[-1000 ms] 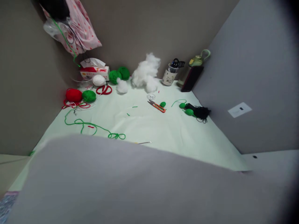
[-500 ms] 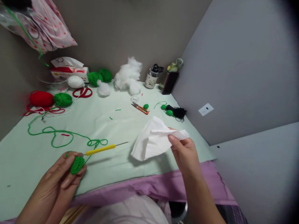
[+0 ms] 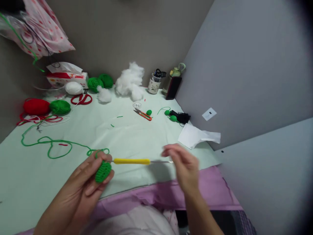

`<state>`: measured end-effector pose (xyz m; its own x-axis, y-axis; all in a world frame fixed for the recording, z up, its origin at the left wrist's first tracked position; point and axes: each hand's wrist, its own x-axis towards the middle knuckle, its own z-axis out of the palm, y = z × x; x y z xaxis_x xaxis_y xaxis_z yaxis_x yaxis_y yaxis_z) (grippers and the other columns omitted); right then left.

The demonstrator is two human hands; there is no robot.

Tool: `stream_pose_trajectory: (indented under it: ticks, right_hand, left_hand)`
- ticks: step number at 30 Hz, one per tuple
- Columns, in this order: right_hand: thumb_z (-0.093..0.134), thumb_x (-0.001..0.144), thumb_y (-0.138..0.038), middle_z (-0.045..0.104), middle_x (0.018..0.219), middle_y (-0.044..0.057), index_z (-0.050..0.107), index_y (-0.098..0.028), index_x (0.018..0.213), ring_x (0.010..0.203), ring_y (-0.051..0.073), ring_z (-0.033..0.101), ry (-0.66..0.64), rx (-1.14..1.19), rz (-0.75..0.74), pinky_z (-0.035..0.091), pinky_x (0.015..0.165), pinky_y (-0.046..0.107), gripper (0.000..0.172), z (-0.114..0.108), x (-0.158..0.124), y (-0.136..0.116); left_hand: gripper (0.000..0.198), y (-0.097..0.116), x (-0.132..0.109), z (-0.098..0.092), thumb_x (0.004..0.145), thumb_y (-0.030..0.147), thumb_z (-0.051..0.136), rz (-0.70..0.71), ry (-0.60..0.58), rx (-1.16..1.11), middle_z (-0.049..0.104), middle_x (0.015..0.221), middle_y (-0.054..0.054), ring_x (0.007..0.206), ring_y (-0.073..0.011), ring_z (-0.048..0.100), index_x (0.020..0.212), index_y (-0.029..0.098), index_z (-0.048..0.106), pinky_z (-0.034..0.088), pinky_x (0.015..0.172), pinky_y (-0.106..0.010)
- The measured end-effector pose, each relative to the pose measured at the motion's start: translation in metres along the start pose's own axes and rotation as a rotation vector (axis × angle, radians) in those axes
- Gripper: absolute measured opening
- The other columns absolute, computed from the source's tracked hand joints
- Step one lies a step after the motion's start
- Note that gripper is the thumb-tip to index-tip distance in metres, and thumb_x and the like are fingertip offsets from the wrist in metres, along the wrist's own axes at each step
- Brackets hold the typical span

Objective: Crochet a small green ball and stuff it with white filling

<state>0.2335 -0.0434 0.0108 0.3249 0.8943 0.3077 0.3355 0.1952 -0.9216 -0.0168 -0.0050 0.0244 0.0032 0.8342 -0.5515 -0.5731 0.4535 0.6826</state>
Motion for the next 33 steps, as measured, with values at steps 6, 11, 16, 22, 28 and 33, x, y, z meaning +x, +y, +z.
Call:
stream_pose_trajectory:
  ticks: [6, 11, 16, 22, 28, 33]
  right_hand:
    - [0.074, 0.096, -0.033, 0.073, 0.110, 0.007, 0.076, -0.036, 0.131, 0.097, 0.023, 0.067, -0.407, 0.351, -0.036, 0.058, 0.088, 0.040, 0.035, 0.057, -0.013, -0.006]
    - [0.065, 0.102, -0.029, 0.073, 0.099, 0.005, 0.083, -0.034, 0.111, 0.091, 0.020, 0.066, -0.229, 0.425, 0.003, 0.054, 0.083, 0.035, 0.021, 0.073, -0.007, -0.006]
    - [0.067, 0.100, -0.035, 0.071, 0.095, 0.005, 0.084, -0.030, 0.104, 0.083, 0.019, 0.064, -0.193, 0.544, 0.096, 0.053, 0.076, 0.033, 0.019, 0.078, -0.005, -0.001]
    - [0.070, 0.099, -0.025, 0.077, 0.104, 0.005, 0.084, -0.037, 0.109, 0.100, 0.022, 0.068, -0.292, 0.419, -0.083, 0.055, 0.086, 0.037, 0.021, 0.070, -0.007, -0.010]
    - [0.074, 0.098, -0.026, 0.080, 0.097, 0.005, 0.085, -0.036, 0.111, 0.093, 0.022, 0.069, -0.240, 0.423, -0.191, 0.056, 0.085, 0.038, 0.020, 0.069, -0.004, -0.008]
    - [0.077, 0.096, -0.032, 0.077, 0.097, 0.004, 0.085, -0.033, 0.104, 0.093, 0.020, 0.069, -0.195, 0.688, 0.004, 0.057, 0.080, 0.034, 0.012, 0.076, -0.006, 0.003]
  left_hand:
    - [0.032, -0.011, 0.004, 0.020, 0.066, 0.037, 0.098, -0.052, -0.320, 0.123, 0.059, 0.077, 0.003, 0.053, -0.0038, 0.028, 0.077, 0.018, 0.075, 0.035, 0.046, -0.014]
    - [0.021, -0.018, 0.014, 0.020, 0.083, 0.039, 0.086, 0.068, -0.457, 0.155, 0.054, 0.071, 0.002, 0.057, -0.0077, 0.033, 0.093, 0.021, 0.081, 0.031, 0.050, -0.017]
    - [0.038, -0.017, 0.015, 0.008, 0.086, 0.035, 0.083, 0.116, -0.539, 0.263, 0.064, 0.091, -0.003, 0.066, -0.0112, 0.044, 0.124, 0.030, 0.079, 0.037, 0.056, -0.022]
    - [0.056, -0.015, 0.014, 0.004, 0.079, 0.034, 0.089, 0.150, -0.485, 0.330, 0.066, 0.089, -0.003, 0.073, -0.0148, 0.053, 0.133, 0.031, 0.075, 0.043, 0.059, -0.022]
    - [0.053, -0.013, 0.013, 0.008, 0.081, 0.032, 0.087, 0.200, -0.502, 0.514, 0.072, 0.091, -0.002, 0.082, -0.0186, 0.064, 0.132, 0.030, 0.075, 0.054, 0.081, -0.029]
    - [0.045, -0.014, 0.009, 0.012, 0.079, 0.035, 0.089, 0.212, -0.508, 0.513, 0.077, 0.117, -0.005, 0.119, -0.0281, 0.065, 0.123, 0.033, 0.079, 0.050, 0.104, -0.033]
